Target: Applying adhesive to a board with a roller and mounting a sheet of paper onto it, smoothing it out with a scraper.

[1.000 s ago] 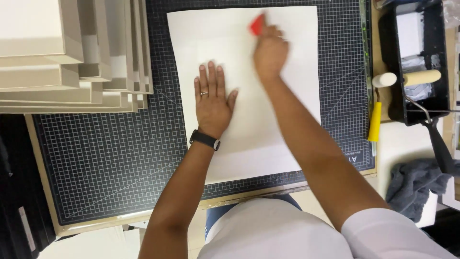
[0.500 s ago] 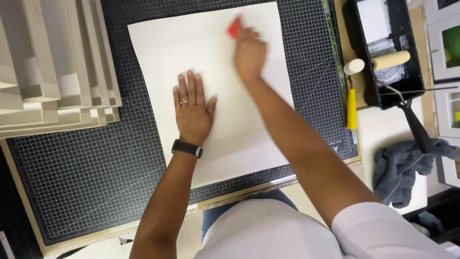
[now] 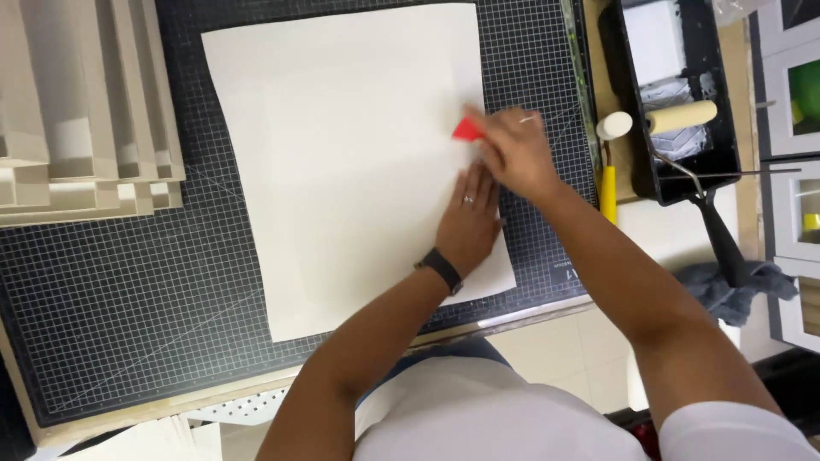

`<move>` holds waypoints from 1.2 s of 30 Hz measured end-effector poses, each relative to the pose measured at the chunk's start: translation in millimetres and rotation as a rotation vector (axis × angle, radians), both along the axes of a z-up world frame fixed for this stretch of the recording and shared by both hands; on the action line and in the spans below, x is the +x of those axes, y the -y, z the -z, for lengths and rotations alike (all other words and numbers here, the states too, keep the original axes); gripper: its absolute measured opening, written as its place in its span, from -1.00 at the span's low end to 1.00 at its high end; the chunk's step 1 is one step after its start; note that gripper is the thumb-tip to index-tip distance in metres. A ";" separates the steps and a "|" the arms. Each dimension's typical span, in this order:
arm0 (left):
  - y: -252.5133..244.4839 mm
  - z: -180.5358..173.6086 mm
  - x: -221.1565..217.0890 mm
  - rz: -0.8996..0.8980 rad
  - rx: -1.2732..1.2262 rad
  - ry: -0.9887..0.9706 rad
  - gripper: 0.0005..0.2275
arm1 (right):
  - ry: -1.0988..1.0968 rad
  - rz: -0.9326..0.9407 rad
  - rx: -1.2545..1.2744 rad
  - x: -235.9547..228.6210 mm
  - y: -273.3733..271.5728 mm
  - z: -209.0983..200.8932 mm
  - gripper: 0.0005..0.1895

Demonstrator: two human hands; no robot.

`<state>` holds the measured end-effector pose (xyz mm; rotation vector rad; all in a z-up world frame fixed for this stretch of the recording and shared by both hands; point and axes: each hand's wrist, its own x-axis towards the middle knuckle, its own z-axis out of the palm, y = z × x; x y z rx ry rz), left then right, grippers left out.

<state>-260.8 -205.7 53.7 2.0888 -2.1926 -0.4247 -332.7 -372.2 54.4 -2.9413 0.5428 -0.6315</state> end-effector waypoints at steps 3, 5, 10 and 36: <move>-22.2 -11.5 -15.3 0.075 0.103 0.017 -0.40 | 0.039 -0.139 -0.010 17.2 1.3 15.3 -0.52; -22.0 -11.9 -18.1 0.070 0.106 0.036 -0.41 | 0.075 -0.109 -0.085 49.7 38.1 24.2 -0.54; -27.9 -4.9 -25.3 0.049 0.129 0.015 -0.43 | 0.057 -0.041 -0.098 99.8 75.4 20.6 -0.48; -139.9 18.1 -41.7 -0.116 -0.384 -0.129 -0.35 | -0.085 -0.202 0.090 -51.2 -108.2 -14.1 -0.58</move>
